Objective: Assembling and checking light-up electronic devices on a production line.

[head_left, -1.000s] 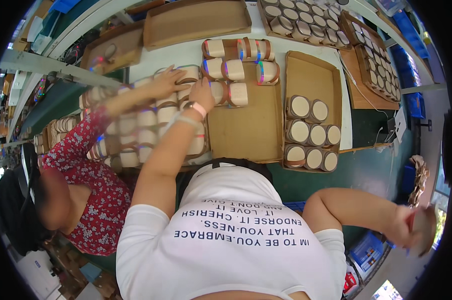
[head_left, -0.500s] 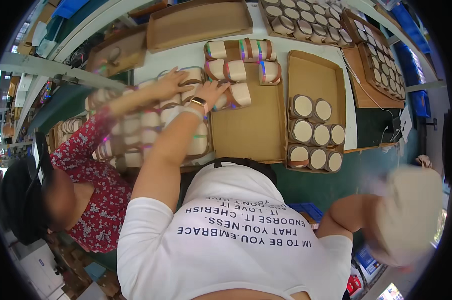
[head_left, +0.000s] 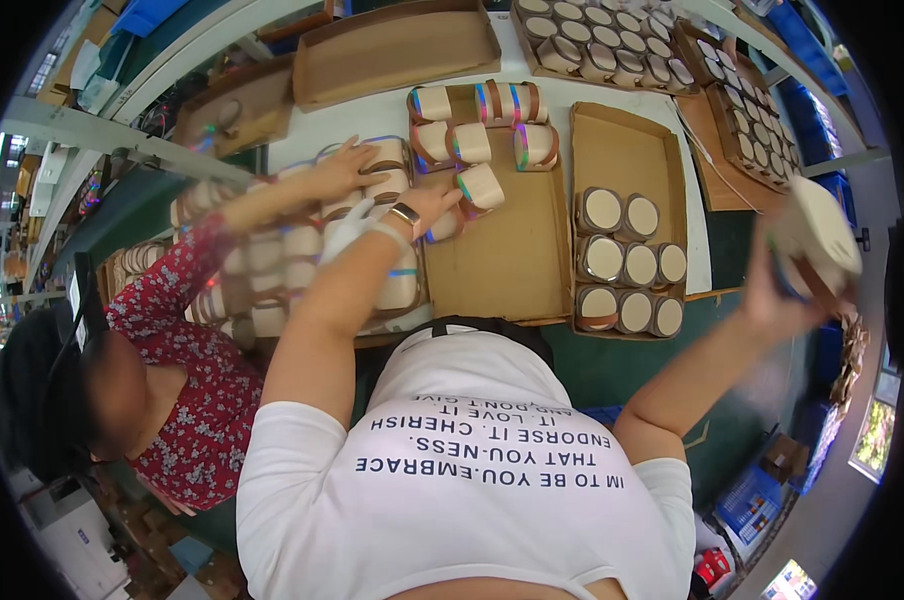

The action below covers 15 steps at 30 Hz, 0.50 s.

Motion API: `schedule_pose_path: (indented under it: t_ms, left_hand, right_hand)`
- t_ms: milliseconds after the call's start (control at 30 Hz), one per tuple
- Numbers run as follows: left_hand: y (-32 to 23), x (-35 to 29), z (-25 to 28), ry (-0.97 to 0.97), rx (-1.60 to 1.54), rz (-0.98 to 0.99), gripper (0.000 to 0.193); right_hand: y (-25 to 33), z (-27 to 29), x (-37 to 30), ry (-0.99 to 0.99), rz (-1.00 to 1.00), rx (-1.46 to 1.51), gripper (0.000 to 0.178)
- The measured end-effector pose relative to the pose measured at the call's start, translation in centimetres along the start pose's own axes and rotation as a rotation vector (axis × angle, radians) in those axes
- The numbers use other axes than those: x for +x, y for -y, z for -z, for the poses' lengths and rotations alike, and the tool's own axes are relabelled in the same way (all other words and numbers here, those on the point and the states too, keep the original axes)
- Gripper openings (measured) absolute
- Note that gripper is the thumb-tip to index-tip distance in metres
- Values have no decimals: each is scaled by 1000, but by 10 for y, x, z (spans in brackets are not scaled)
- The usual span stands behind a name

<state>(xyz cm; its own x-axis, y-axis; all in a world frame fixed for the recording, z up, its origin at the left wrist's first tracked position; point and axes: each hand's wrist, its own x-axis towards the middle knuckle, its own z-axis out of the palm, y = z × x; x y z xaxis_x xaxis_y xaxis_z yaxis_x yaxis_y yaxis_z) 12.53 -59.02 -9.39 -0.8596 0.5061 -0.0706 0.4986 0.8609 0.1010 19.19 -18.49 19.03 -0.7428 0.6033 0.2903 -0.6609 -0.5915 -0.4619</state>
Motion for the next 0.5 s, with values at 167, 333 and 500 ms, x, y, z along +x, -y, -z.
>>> schedule_pose_path:
  t_ms: [167,333,500]
  left_hand:
    - [-20,-16,29,93,131,-34,35]
    - [-14,-37,63,-317,-309,331,45]
    - [-44,-68,115,-630,-1725,398,53]
  right_hand:
    - [-106,74,-35,-274,-672,-188,45]
    - [-182,149,-126,37,-970,-732,52]
    - [-204,138,-208,1274,-463,-1777,88]
